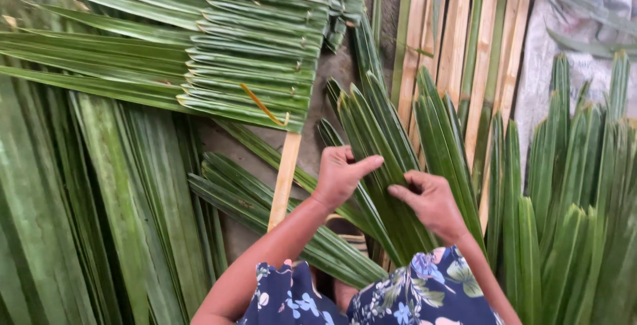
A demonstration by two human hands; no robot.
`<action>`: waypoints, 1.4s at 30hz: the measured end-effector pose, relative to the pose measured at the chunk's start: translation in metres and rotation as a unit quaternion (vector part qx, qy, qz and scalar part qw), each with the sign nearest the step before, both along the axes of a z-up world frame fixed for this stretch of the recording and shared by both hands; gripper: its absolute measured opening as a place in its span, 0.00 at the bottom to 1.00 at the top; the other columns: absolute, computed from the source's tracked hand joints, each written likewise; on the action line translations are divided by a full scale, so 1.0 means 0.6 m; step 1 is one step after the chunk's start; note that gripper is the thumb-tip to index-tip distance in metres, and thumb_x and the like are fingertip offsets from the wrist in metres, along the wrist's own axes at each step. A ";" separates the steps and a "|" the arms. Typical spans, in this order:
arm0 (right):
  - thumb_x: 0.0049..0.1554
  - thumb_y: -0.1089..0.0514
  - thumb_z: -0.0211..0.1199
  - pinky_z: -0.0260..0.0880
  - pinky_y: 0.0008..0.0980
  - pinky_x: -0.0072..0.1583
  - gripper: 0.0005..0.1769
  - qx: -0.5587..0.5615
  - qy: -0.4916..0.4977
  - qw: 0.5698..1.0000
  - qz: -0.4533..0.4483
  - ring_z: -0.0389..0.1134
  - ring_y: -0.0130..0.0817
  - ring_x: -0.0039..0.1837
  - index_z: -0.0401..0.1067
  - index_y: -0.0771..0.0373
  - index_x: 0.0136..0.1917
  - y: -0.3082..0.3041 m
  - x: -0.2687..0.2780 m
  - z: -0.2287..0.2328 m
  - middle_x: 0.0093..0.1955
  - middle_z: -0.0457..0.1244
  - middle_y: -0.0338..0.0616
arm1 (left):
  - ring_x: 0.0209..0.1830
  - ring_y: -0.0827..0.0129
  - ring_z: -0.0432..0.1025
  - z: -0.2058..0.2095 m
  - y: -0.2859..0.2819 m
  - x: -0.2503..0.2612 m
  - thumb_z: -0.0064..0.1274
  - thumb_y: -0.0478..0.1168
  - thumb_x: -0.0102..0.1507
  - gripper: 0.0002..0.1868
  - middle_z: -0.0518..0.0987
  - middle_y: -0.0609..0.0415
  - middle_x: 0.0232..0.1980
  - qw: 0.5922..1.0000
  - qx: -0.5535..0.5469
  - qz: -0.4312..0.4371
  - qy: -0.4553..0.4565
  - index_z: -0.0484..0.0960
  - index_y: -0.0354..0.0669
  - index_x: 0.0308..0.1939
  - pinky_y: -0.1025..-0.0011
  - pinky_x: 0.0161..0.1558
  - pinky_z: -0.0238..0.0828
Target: Weaving and pinning palm leaves onto a wooden lath to create a thatched panel
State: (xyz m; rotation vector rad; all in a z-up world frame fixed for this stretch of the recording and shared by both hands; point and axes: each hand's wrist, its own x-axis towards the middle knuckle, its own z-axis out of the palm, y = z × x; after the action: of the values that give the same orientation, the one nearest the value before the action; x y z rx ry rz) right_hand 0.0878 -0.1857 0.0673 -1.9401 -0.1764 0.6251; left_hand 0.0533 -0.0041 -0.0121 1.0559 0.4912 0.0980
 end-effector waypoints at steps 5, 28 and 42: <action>0.51 0.63 0.74 0.56 0.21 0.37 0.07 0.025 0.011 0.999 0.024 0.54 0.18 0.34 0.77 0.60 0.34 0.004 0.018 0.006 0.27 0.59 0.28 | 0.31 0.82 0.70 0.031 0.015 0.012 0.73 0.32 0.52 0.07 0.83 0.55 0.28 1.000 -0.025 0.011 0.002 0.88 0.37 0.29 0.80 0.33 0.71; 0.43 0.63 0.77 0.81 0.29 0.34 0.14 0.048 0.133 0.980 0.142 0.78 0.34 0.34 0.88 0.72 0.44 -0.007 0.015 0.162 0.37 0.79 0.52 | 0.31 0.66 0.81 0.337 0.149 -0.109 0.59 0.33 0.64 0.04 0.83 0.52 0.37 0.917 0.207 0.098 -0.326 0.82 0.36 0.34 0.72 0.31 0.84; 0.47 0.61 0.76 0.66 0.25 0.40 0.04 -0.080 0.219 0.935 0.267 0.67 0.25 0.34 0.83 0.59 0.39 0.261 0.099 -0.193 0.30 0.70 0.37 | 0.14 0.79 0.63 -0.236 0.280 -0.133 0.75 0.26 0.44 0.25 0.66 0.59 0.14 0.868 0.015 0.474 0.147 0.68 0.41 0.11 0.74 0.19 0.60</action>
State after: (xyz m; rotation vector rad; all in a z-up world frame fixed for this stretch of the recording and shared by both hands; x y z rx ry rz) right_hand 0.1470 -0.0290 -0.0488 -1.8543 -0.3853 1.4527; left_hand -0.0264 0.1641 -0.1535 0.7732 1.2662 0.8280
